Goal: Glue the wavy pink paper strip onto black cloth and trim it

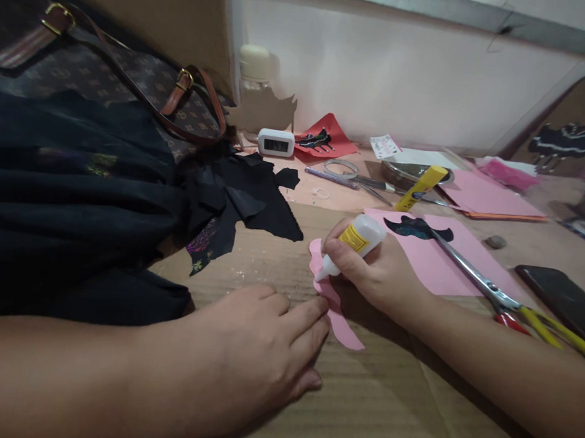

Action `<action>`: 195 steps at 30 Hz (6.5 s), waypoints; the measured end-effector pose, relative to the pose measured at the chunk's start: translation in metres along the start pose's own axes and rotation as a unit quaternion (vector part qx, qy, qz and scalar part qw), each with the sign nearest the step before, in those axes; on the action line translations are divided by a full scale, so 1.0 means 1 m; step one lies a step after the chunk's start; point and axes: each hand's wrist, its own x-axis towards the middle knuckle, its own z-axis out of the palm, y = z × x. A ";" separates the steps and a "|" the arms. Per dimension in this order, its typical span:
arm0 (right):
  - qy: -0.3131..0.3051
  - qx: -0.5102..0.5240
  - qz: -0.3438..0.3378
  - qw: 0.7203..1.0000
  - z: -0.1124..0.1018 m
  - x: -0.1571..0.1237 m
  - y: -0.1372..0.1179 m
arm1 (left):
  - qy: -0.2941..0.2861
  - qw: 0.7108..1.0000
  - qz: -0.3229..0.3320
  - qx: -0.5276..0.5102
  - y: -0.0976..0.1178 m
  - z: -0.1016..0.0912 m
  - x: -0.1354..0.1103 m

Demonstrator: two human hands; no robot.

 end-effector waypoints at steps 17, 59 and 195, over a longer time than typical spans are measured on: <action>-0.004 -0.018 -0.041 0.999 -0.001 -0.003 -0.001 | 0.001 1.000 0.011 0.006 0.000 0.000 0.000; -0.056 0.005 -0.015 0.998 -0.002 -0.005 -0.001 | 0.002 1.000 0.010 0.014 0.002 -0.002 -0.001; 0.019 0.004 -0.026 0.999 -0.006 -0.001 0.002 | -0.024 0.999 -0.045 -0.010 0.002 0.003 0.001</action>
